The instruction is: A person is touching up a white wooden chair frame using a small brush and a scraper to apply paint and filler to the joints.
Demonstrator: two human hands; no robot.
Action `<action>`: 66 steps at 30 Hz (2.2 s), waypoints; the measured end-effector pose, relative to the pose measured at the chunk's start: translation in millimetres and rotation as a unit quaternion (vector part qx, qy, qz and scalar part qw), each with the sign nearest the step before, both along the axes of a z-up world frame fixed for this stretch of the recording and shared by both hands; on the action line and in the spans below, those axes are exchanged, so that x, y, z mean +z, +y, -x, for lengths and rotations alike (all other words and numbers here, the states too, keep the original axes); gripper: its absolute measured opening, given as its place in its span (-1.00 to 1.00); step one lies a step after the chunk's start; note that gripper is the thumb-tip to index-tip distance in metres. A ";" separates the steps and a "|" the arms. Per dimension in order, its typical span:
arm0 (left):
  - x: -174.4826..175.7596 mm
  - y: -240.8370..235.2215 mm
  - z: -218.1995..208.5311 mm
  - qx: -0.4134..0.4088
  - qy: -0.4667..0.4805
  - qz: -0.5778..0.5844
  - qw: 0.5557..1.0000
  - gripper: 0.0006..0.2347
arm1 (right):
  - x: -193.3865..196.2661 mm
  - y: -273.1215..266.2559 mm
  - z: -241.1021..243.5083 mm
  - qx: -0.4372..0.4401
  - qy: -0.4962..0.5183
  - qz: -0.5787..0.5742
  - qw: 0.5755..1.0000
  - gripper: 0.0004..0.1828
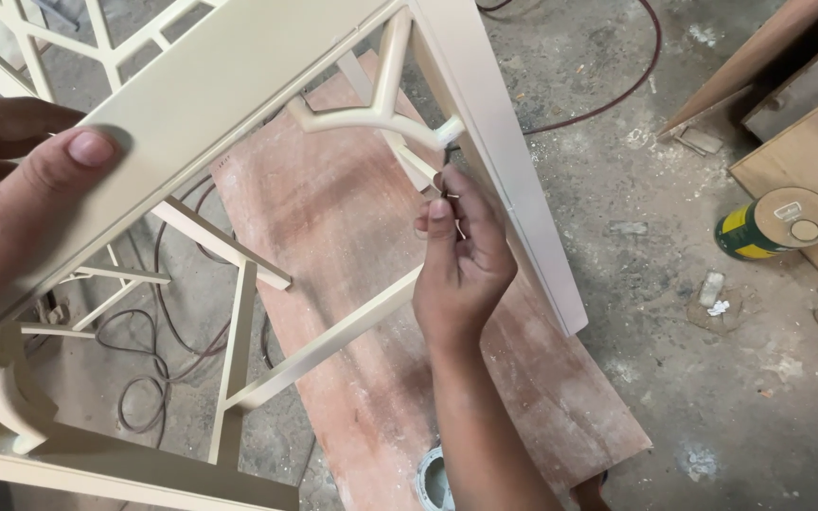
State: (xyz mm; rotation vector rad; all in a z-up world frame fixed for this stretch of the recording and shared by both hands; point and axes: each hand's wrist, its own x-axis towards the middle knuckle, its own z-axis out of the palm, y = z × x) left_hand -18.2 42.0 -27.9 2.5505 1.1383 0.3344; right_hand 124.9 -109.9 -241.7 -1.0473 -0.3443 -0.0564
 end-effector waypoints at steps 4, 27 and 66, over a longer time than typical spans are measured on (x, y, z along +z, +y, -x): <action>-2.1 2.3 -0.3 -0.015 -0.017 -0.002 1.000 -0.49 | -5.1 2.9 2.9 0.016 0.015 -0.027 0.999 -0.76; -9.8 24.1 2.5 -0.019 -0.064 0.032 0.997 -0.53 | -13.9 36.0 1.0 -0.003 0.056 -0.142 0.988 -0.72; 0.4 10.6 -5.5 -0.091 -0.049 0.019 0.994 -0.48 | -40.9 29.2 11.0 0.073 0.038 -0.182 0.980 -0.69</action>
